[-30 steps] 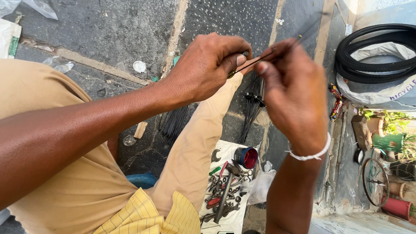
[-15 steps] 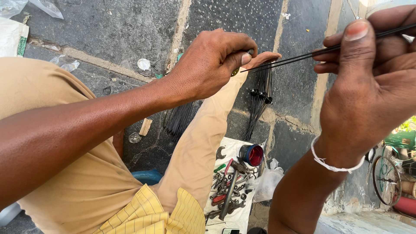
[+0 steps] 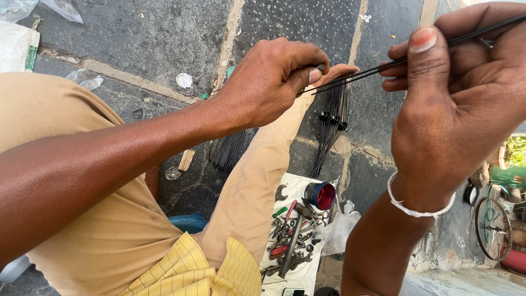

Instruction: The person sits on the ground and installs bicycle spokes into a wheel hub, threading them through the hub and rim. They use a spoke wrench to tighten the nipples and adjust the tension of the spokes.

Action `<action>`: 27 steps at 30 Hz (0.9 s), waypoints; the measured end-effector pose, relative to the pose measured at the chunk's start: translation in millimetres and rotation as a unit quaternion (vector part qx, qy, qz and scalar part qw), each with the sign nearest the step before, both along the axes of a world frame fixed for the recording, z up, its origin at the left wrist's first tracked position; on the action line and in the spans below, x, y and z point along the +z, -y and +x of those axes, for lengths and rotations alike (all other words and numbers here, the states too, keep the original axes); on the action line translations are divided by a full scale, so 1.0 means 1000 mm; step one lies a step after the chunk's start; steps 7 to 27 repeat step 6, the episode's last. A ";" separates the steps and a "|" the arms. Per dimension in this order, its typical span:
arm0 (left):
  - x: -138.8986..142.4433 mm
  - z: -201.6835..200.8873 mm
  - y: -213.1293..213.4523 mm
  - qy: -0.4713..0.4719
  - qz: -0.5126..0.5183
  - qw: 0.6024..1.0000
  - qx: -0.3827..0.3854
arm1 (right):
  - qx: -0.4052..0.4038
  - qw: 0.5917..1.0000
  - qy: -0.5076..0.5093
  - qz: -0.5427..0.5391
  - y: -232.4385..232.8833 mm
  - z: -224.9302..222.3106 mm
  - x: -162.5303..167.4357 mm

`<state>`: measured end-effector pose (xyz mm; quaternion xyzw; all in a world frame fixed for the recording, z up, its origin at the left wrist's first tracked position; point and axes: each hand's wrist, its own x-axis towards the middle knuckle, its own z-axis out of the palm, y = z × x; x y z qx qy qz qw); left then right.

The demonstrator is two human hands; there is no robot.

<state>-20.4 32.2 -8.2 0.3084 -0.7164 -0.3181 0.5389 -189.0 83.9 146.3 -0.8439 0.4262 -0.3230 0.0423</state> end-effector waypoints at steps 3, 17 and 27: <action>0.006 0.002 0.000 -0.003 0.021 1.000 -0.013 | -0.040 0.998 -0.025 0.032 -0.001 0.013 0.000; 0.012 0.005 -0.003 0.011 0.055 0.998 -0.025 | -0.099 0.979 -0.153 0.088 0.004 0.025 0.003; 0.012 0.005 -0.003 0.011 0.055 0.998 -0.025 | -0.099 0.979 -0.153 0.088 0.004 0.025 0.003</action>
